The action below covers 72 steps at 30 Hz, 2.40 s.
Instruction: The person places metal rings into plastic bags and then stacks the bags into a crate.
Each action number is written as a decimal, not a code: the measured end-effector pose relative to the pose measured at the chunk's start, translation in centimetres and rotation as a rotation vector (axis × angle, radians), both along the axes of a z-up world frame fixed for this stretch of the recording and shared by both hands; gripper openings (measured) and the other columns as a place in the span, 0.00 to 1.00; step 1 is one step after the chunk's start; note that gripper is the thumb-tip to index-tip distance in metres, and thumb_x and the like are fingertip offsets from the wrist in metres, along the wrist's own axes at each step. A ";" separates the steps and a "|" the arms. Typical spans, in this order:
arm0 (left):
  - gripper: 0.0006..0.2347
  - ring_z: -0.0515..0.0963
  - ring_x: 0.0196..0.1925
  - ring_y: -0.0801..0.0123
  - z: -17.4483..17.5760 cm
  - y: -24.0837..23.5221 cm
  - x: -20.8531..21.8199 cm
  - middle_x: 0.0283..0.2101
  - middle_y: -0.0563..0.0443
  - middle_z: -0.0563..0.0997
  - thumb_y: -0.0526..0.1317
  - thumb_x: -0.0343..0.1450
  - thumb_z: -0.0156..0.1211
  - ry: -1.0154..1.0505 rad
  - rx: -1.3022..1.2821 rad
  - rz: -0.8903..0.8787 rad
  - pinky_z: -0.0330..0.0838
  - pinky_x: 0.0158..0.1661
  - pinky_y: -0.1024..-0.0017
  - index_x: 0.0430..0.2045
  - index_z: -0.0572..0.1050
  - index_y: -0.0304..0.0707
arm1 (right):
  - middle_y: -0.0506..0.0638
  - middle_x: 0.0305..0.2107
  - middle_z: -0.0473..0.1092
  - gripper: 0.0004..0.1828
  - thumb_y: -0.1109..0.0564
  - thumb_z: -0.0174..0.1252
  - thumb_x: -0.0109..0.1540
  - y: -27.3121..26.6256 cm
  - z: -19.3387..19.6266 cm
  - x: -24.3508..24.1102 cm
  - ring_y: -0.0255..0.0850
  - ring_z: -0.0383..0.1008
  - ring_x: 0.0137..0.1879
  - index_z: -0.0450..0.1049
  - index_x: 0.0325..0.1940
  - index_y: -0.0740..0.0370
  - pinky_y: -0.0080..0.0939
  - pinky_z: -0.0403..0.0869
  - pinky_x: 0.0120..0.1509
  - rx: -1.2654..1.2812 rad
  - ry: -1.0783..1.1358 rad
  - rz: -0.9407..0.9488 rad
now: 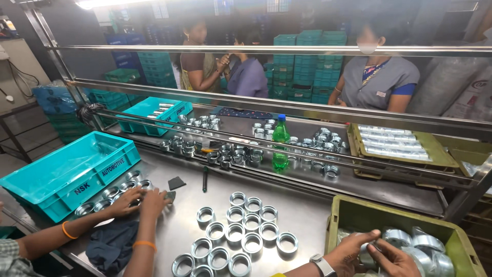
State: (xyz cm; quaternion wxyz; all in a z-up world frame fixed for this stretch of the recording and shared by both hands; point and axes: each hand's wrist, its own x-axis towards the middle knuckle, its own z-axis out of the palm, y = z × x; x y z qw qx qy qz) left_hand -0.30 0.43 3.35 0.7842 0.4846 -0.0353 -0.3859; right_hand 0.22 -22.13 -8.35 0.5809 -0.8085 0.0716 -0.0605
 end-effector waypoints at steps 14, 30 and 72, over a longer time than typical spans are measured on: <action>0.19 0.81 0.61 0.54 -1.0 2.9 -1.7 0.61 0.37 0.74 0.30 0.77 0.57 0.207 -0.658 -0.035 0.79 0.56 0.58 0.64 0.66 0.26 | 0.58 0.31 0.79 0.12 0.50 0.69 0.64 2.7 11.0 -4.7 0.40 0.82 0.40 0.87 0.45 0.60 0.39 0.76 0.55 -0.429 -0.042 -0.353; 0.21 0.71 0.59 0.52 -1.3 18.7 -8.7 0.55 0.41 0.73 0.46 0.73 0.61 -0.966 0.605 0.159 0.67 0.60 0.55 0.59 0.70 0.40 | 0.63 0.35 0.73 0.16 0.47 0.64 0.63 -12.7 4.1 -0.2 0.57 0.76 0.49 0.70 0.38 0.60 0.58 0.70 0.69 -0.443 0.089 -0.213; 0.23 0.75 0.63 0.56 -5.7 -1.0 -1.3 0.61 0.43 0.73 0.57 0.83 0.46 0.127 -0.191 -0.111 0.75 0.58 0.49 0.64 0.66 0.38 | 0.50 0.32 0.84 0.26 0.29 0.57 0.59 4.0 17.3 -7.8 0.48 0.84 0.44 0.84 0.45 0.46 0.47 0.80 0.50 -0.830 0.243 0.149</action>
